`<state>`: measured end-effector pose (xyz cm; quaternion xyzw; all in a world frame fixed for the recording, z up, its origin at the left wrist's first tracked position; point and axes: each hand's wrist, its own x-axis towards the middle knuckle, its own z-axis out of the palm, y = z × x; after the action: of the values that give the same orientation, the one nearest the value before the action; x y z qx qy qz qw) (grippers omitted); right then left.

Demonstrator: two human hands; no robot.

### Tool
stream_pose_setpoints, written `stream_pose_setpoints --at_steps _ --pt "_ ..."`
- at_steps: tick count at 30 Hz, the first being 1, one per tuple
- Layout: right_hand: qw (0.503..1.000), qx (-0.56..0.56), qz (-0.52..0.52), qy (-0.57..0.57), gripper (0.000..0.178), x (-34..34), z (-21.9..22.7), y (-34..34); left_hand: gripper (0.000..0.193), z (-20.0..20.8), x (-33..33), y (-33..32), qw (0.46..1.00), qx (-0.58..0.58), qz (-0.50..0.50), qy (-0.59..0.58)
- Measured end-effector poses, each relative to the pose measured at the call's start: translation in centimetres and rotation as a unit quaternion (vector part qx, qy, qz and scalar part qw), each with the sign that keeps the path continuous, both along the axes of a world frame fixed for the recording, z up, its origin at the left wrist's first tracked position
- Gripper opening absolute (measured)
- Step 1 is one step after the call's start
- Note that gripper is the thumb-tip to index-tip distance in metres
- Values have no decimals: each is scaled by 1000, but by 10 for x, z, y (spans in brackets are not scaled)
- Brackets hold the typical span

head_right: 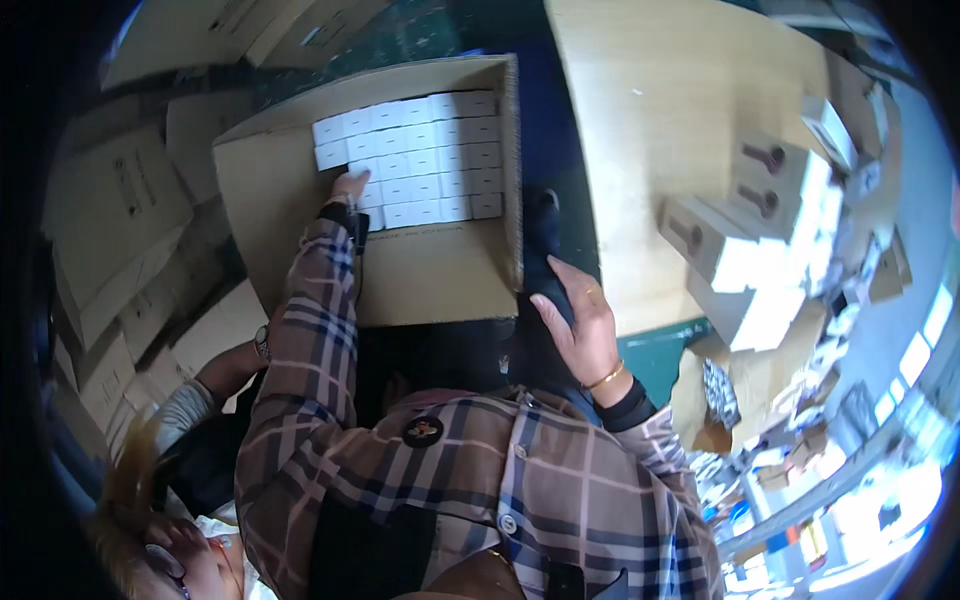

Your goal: Packaging small product boxes into larger shipping cartons in a warehouse environment.

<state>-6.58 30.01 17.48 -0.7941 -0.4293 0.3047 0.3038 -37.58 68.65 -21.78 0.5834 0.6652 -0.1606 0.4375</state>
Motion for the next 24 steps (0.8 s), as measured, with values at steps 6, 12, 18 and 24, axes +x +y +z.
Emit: stream_pose_setpoints --at_steps 6,12,18,24 --pt "992 85 -53 -76 37 30 41 -31 74 104 70 6 989 2 -150 17" --pt "954 126 -63 -266 48 67 79 -39 65 242 81 -25 985 8 41 -166" --pt "884 -34 8 -466 89 112 98 -26 50 295 53 -66 939 171 -123 -270" --pt "859 -71 73 -501 79 125 69 -40 53 352 71 -160 923 171 -86 -333"
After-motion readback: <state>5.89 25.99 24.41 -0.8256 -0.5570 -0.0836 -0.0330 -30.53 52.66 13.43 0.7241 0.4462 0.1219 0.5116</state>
